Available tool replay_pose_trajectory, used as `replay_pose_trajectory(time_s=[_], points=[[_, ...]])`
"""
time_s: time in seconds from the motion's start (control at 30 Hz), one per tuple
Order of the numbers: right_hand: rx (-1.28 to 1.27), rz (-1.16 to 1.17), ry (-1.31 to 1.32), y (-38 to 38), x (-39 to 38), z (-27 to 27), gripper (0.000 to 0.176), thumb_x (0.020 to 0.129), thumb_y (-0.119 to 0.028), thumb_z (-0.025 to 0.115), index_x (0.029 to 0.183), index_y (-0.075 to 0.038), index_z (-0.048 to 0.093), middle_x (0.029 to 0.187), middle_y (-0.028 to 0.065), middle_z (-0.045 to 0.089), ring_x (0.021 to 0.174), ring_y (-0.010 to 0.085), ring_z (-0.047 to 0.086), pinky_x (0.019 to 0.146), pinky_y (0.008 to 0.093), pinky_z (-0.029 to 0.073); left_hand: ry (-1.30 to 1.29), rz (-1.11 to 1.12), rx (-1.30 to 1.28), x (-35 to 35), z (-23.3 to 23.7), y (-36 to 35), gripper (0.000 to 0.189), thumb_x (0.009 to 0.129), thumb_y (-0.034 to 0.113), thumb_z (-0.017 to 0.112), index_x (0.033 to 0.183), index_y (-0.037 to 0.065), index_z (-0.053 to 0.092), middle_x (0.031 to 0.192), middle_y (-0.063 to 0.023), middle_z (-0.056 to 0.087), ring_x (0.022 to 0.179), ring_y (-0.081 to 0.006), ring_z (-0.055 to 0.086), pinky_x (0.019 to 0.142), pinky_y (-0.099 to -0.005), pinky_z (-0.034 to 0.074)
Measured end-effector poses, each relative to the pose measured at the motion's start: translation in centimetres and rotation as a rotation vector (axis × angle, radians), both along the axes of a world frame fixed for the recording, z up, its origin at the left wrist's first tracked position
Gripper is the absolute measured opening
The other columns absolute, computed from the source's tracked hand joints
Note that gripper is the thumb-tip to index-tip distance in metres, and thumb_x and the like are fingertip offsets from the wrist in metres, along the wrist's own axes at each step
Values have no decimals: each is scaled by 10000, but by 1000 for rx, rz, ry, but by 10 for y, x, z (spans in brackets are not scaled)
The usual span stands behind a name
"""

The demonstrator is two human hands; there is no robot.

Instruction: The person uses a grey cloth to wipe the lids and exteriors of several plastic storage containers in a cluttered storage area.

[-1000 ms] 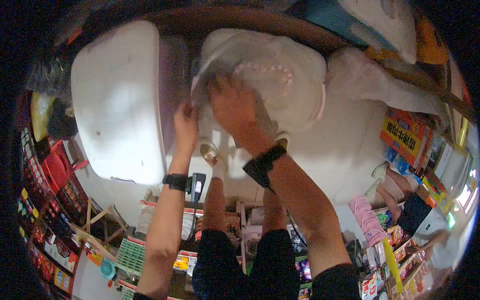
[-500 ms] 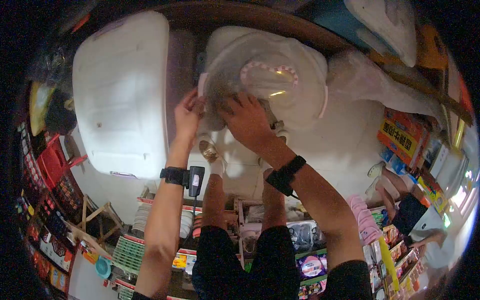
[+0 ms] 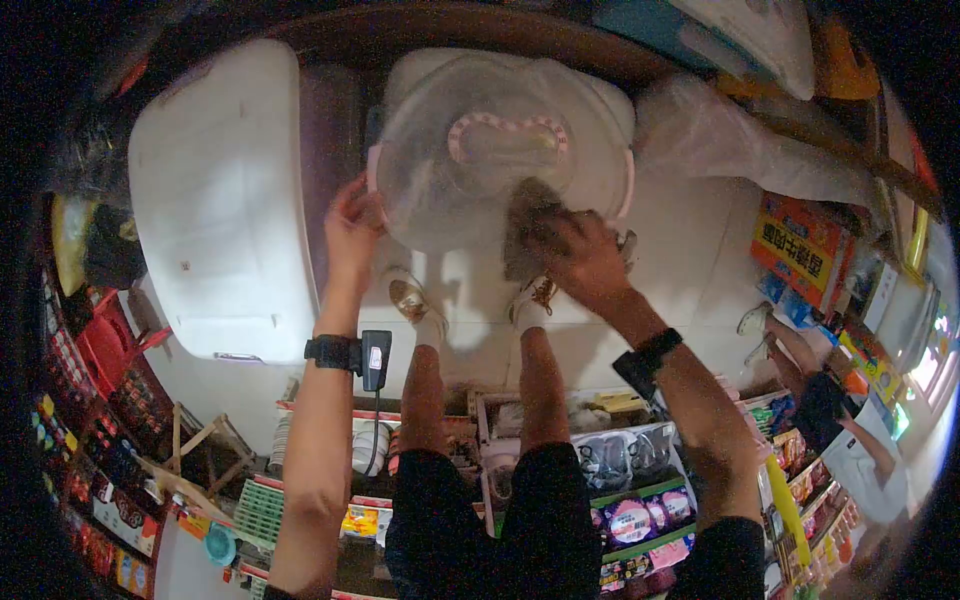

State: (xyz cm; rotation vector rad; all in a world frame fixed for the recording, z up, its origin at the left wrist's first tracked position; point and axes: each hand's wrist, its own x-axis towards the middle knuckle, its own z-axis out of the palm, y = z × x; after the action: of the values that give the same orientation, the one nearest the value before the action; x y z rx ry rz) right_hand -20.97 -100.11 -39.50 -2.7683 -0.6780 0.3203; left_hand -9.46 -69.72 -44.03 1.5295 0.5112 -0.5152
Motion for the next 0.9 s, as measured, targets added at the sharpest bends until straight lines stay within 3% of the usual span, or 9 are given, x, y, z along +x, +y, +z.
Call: replay_pose_trajectory(time_s=[0.1,0.13,0.23,0.4,0.5,0.57,0.67,0.8,0.9], points=[[112,116,-189,85,35,-1,469,799,-215,681,1267,-247,681,1324,46,567,1108,277,541,978,463,487,75,-20,31,7,12,3,428,974,73,670,1393,38,592,1075,-76,720,856,-98,645,692,-242,510],[43,122,-96,117,47,-1,472,826,-215,652,1295,-262,662,1314,42,568,1121,274,536,988,473,477,95,1,12,7,13,7,426,977,68,664,1396,44,591,1100,-81,720,879,-103,649,702,-254,521],[0,104,-74,121,48,-4,488,850,-216,628,1333,-285,634,1289,38,570,1143,270,528,998,500,463,104,-10,-18,11,9,7,416,991,63,648,1402,56,588,1119,-85,719,940,-128,662,748,-295,560],[-31,217,-144,62,31,-2,500,852,-216,638,1346,-291,622,1279,34,570,1156,271,522,997,544,454,65,-65,90,8,23,-6,435,1000,98,660,1422,52,567,1093,-87,719,964,-147,670,776,-319,582],[-25,163,-74,27,18,-6,513,841,-221,654,1348,-295,619,1294,30,572,1180,281,520,1012,558,453,53,-48,93,5,15,-3,445,1000,102,662,1430,48,559,1094,-91,724,960,-150,675,784,-324,585],[-18,76,-51,-5,4,-7,408,874,-247,656,1281,-264,661,1392,48,561,1281,307,501,1056,609,414,48,-41,75,6,12,-1,447,1000,102,663,1431,47,557,1096,-94,727,956,-153,679,790,-327,586],[-119,-33,71,-61,-16,-4,380,883,-216,655,1262,-251,669,1350,53,595,1268,321,512,1071,600,412,82,-25,67,3,11,-2,451,998,100,668,1432,48,560,1098,-100,731,941,-158,684,791,-329,586],[-271,17,85,-139,-36,1,367,878,-188,663,1241,-238,685,1312,56,620,1255,316,525,1078,588,420,23,-70,113,7,2,7,446,1001,107,664,1431,49,561,1111,-97,729,968,-167,688,811,-342,595],[-387,-91,210,-189,-47,15,365,849,-169,695,1211,-221,709,1309,70,623,1231,322,540,1067,529,460,48,-43,91,5,13,4,437,1014,100,639,1438,43,553,1153,-112,718,1016,-183,691,839,-361,608]])
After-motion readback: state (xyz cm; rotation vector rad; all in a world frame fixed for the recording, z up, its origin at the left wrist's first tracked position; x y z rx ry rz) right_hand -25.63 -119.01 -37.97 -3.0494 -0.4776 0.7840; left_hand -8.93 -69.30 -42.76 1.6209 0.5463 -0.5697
